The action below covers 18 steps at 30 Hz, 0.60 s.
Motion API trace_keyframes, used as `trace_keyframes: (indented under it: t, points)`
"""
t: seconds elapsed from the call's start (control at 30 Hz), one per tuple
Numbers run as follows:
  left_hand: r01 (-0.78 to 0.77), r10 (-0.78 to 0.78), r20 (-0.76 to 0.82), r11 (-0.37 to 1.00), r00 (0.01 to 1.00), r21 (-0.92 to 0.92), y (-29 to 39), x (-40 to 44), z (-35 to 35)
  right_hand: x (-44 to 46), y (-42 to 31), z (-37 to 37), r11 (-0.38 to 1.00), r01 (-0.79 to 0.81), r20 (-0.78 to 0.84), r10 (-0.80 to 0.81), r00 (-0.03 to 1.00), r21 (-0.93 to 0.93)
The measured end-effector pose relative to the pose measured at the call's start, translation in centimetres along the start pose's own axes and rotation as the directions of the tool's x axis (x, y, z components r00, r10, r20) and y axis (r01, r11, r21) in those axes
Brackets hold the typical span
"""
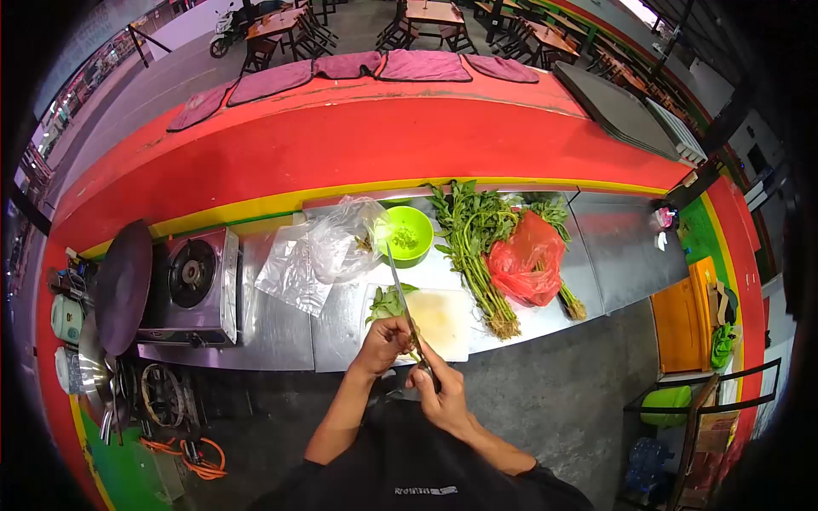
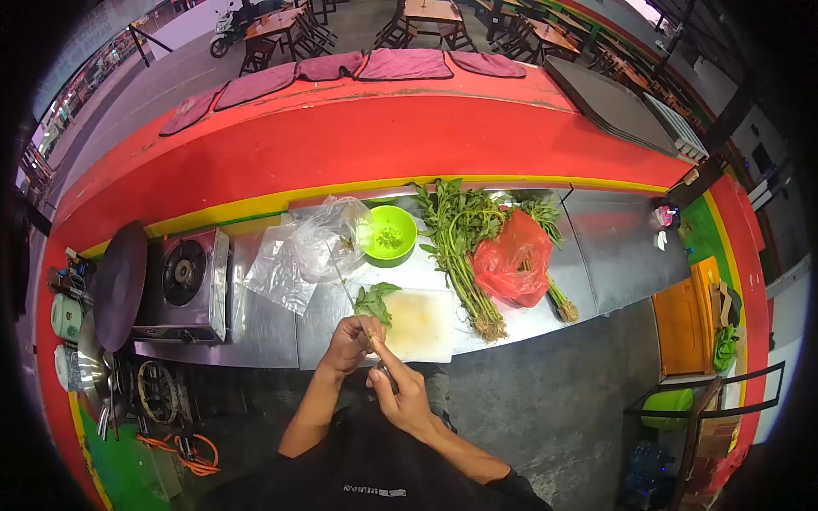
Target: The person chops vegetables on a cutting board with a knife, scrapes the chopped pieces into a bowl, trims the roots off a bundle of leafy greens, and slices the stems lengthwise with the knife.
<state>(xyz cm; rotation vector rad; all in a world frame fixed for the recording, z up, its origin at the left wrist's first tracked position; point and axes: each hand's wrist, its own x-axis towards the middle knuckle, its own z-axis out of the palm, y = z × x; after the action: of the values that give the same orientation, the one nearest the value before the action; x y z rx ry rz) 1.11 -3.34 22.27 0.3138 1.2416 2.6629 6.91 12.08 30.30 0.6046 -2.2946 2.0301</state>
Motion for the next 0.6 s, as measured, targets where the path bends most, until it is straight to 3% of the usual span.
trace_keyframes:
  t: [0.23, 0.37, 0.6]
  points:
    - [-0.064, 0.064, 0.001, 0.998, 0.998, -0.026, 0.4, 0.4, -0.1, 0.4, 0.0, 0.3, 1.0, -0.005, 0.011, 0.005, 1.0, -0.01]
    - [-0.059, 0.063, -0.053, 0.996, 0.997, 0.074, 1.0, 0.5, 0.3, 0.4, 0.4, 0.5, 1.0, -0.009, 0.002, 0.009, 1.0, -0.007]
    - [-0.097, 0.095, -0.091, 0.995, 0.991, -0.013, 0.8, 0.4, 0.1, 0.2, 0.4, 0.6, 0.999, -0.03, 0.033, 0.031, 0.999, -0.015]
